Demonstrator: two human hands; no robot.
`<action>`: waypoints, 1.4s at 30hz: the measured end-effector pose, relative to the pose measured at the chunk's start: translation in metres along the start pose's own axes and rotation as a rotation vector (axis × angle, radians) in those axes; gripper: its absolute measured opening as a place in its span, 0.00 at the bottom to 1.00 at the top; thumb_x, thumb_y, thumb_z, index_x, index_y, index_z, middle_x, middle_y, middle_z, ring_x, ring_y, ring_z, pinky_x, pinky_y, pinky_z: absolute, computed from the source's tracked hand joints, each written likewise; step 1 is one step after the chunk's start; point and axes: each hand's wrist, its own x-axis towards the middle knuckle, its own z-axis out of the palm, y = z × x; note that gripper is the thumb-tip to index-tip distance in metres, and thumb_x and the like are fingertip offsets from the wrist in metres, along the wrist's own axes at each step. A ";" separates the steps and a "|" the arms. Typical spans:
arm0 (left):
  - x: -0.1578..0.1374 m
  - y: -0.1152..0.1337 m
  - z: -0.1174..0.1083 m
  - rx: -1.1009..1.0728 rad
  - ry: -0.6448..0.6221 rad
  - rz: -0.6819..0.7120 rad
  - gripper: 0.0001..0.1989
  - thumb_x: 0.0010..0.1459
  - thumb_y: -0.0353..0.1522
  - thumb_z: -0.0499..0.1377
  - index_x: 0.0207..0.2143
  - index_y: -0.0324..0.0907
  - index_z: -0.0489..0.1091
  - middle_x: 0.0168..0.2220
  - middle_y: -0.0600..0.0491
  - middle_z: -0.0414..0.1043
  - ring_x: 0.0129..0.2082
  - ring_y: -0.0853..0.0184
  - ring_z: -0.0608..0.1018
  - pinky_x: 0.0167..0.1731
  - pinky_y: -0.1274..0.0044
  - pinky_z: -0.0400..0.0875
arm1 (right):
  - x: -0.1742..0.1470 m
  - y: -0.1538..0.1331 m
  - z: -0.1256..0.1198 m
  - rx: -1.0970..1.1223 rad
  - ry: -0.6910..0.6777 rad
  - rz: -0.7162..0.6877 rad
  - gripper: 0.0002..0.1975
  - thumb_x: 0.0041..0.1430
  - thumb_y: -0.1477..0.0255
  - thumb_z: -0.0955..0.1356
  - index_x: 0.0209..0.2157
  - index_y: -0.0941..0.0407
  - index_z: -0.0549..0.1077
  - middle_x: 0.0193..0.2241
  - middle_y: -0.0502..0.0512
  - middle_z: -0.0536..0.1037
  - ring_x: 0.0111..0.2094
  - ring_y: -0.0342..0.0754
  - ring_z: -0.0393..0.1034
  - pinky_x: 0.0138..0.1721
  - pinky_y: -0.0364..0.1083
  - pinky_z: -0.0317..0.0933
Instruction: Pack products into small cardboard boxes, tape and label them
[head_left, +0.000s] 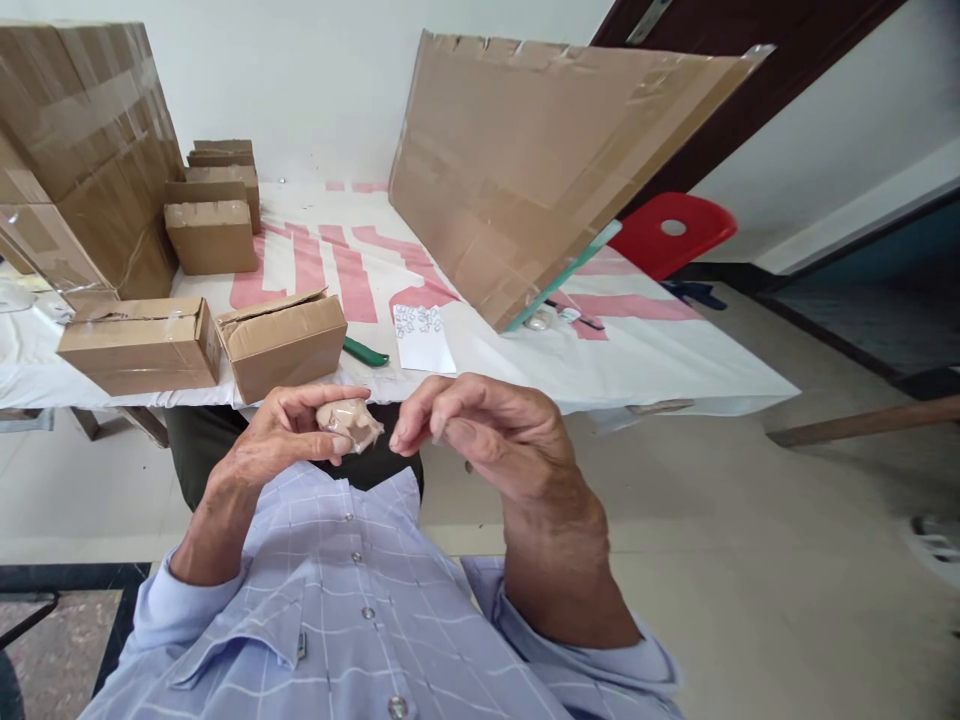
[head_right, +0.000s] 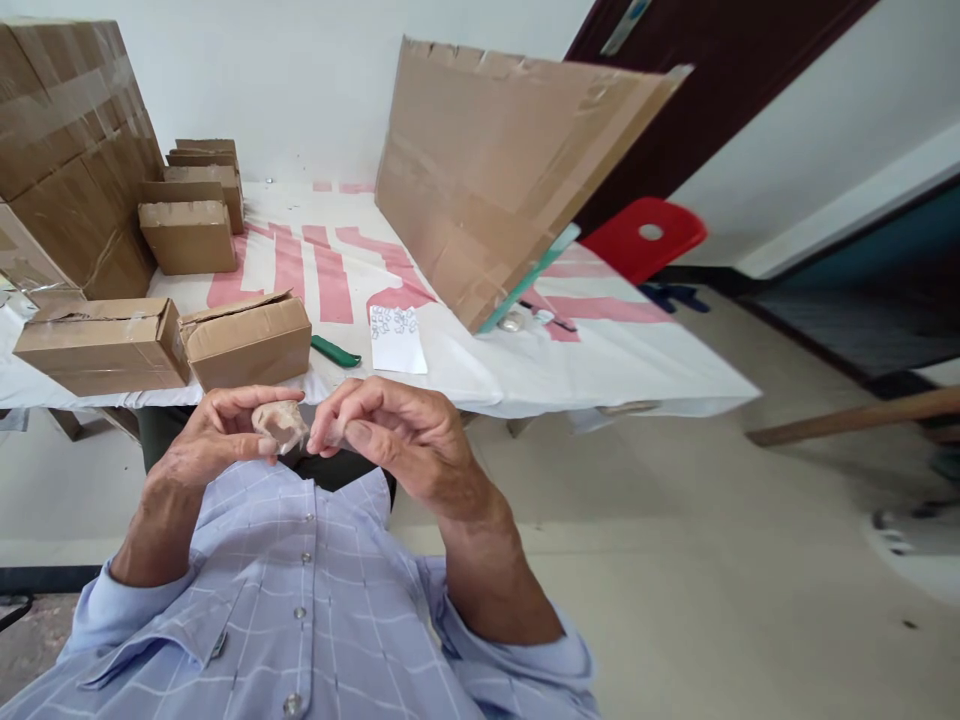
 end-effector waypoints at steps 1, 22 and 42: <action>0.000 0.000 0.000 -0.012 -0.005 0.003 0.28 0.50 0.35 0.80 0.54 0.43 0.85 0.38 0.48 0.85 0.30 0.69 0.81 0.31 0.79 0.77 | -0.001 -0.001 -0.001 0.017 0.000 0.000 0.07 0.74 0.67 0.72 0.39 0.53 0.81 0.36 0.55 0.85 0.34 0.47 0.80 0.36 0.47 0.80; 0.006 -0.006 0.008 -0.087 -0.068 -0.039 0.27 0.51 0.34 0.80 0.52 0.40 0.80 0.37 0.51 0.82 0.32 0.68 0.83 0.30 0.79 0.82 | -0.017 -0.007 -0.003 0.055 -0.029 0.108 0.09 0.74 0.66 0.72 0.37 0.54 0.79 0.38 0.56 0.86 0.33 0.46 0.82 0.37 0.48 0.81; 0.003 -0.010 0.019 0.372 0.007 0.172 0.21 0.58 0.39 0.74 0.52 0.41 0.81 0.38 0.51 0.78 0.34 0.67 0.73 0.33 0.76 0.70 | 0.014 -0.001 0.002 -0.032 -0.064 0.340 0.13 0.71 0.61 0.74 0.37 0.57 0.82 0.38 0.56 0.87 0.38 0.46 0.83 0.43 0.47 0.82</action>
